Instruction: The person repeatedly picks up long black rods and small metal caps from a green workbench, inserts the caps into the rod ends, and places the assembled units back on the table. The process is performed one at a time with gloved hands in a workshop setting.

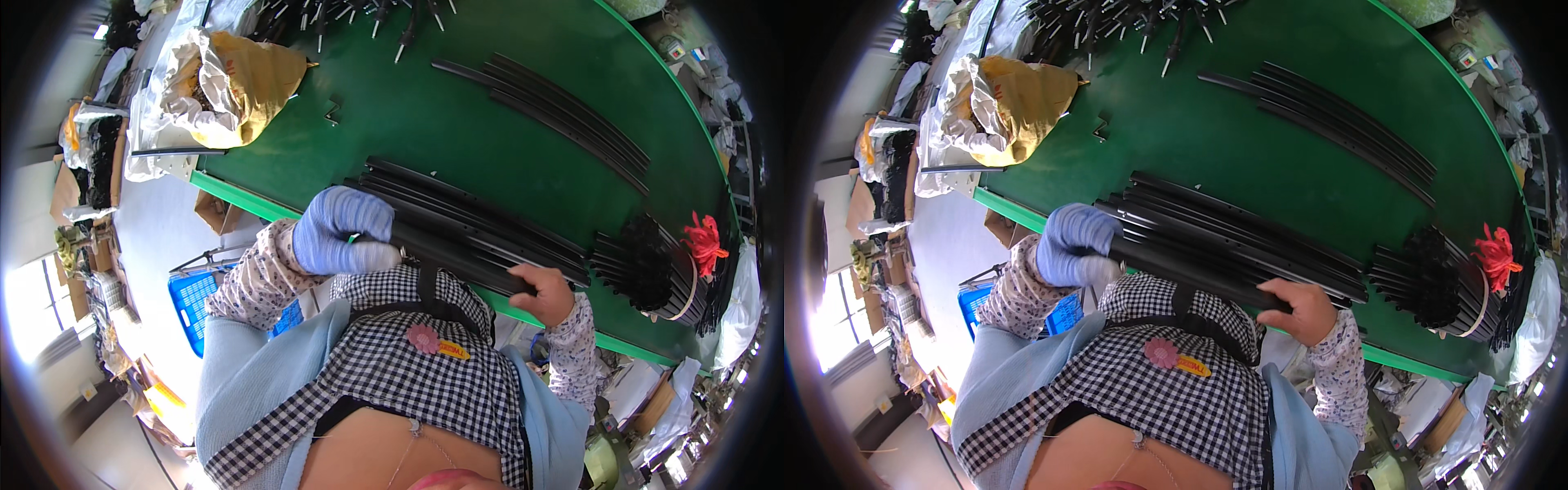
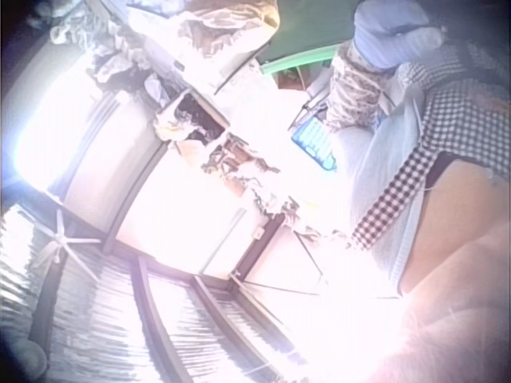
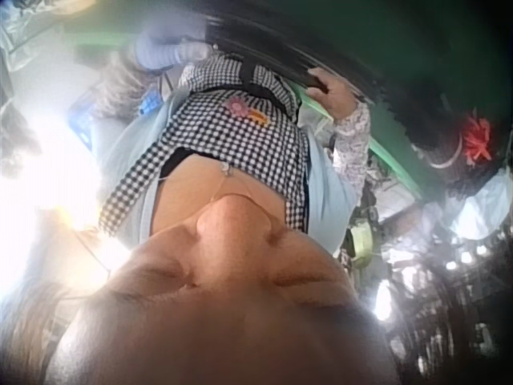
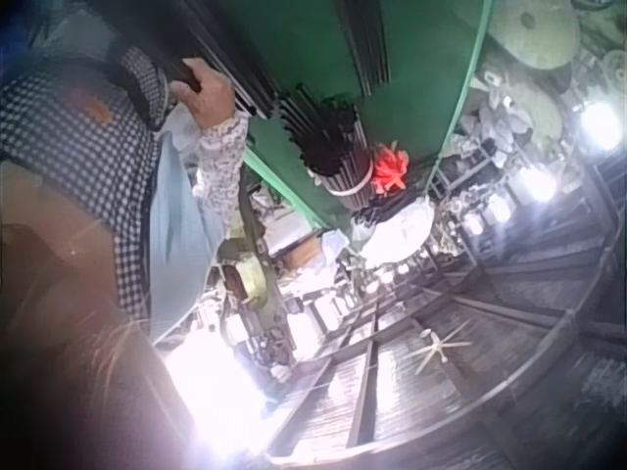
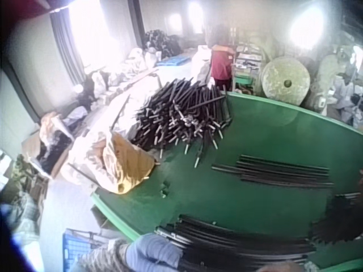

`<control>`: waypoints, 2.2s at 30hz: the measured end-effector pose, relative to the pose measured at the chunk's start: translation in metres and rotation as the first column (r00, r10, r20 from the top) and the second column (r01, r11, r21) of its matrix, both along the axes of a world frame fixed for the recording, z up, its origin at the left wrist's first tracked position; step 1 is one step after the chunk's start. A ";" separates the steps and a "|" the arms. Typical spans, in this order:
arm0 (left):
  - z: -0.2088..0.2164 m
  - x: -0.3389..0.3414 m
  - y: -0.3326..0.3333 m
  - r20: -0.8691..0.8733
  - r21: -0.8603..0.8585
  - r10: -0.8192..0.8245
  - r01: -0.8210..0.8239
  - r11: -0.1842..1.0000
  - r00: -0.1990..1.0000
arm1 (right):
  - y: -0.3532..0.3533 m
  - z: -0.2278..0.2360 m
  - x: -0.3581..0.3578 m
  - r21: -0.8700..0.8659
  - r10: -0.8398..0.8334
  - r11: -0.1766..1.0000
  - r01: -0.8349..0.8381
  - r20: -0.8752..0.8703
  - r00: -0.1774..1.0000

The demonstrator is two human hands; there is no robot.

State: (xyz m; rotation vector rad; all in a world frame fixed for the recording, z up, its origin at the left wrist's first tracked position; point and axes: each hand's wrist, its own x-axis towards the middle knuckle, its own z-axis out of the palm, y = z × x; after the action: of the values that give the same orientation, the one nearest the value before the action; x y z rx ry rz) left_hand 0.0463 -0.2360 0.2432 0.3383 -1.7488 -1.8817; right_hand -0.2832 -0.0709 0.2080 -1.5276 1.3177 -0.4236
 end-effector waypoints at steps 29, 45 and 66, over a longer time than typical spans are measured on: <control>-0.162 0.027 -0.071 0.700 -0.698 0.707 -0.111 0.707 0.100 | -0.165 -0.150 -0.109 -0.766 -0.763 0.618 0.178 -0.529 0.371; -0.125 0.006 -0.038 0.329 -0.010 0.653 -0.689 0.725 0.682 | -0.152 -0.070 -0.037 -0.585 -0.253 0.811 -0.010 -0.366 0.895; -0.025 -0.021 -0.002 -0.056 0.450 0.189 -0.144 0.881 0.980 | -0.044 0.017 0.001 -0.276 -0.062 0.960 0.052 -0.026 0.998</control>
State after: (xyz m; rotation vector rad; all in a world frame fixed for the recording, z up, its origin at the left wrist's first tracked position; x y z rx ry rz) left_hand 0.0250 -0.2384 0.2179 0.5371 -1.1674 -2.1167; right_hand -0.2819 -0.1151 0.2254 -1.7350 1.3754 -0.6420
